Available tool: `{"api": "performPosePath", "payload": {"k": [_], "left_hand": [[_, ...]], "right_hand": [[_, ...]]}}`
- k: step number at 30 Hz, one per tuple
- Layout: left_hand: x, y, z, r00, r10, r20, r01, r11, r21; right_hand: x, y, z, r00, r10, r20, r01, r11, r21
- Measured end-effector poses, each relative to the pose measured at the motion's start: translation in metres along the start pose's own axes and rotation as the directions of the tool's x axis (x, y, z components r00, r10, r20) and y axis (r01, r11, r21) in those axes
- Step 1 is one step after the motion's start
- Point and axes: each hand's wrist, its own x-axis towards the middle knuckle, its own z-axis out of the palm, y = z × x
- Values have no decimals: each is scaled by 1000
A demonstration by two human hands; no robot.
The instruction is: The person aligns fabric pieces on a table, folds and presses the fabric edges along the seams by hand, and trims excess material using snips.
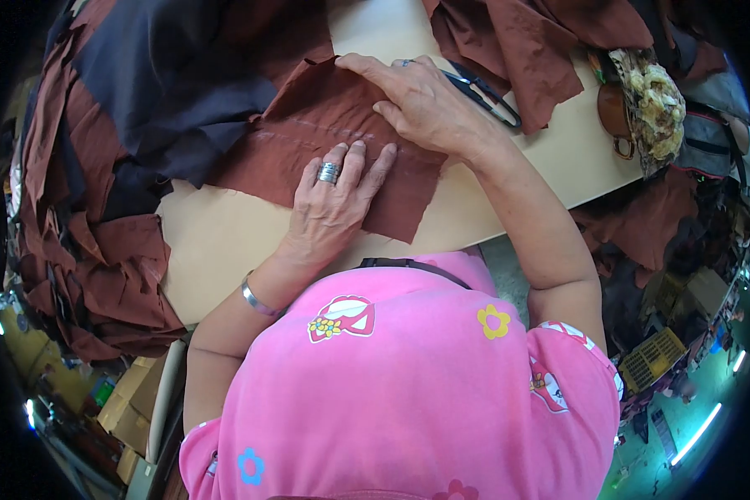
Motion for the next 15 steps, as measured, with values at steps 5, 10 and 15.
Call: {"api": "performPosePath", "payload": {"k": [5, 10, 15], "left_hand": [[-10, -13, 12, 994, -42, -97, 13, 961, -277], [-12, -18, 14, 991, -67, -120, 28, 953, -302], [-13, -39, 8, 988, -100, -119, 69, 968, -241]], "right_hand": [[-21, -17, 10, 905, -234, -356, 103, 931, -351], [-64, -29, 34, 935, -222, -275, 214, 975, -58], [-73, -29, 32, 936, -276, -217, 249, 958, -144]]}}
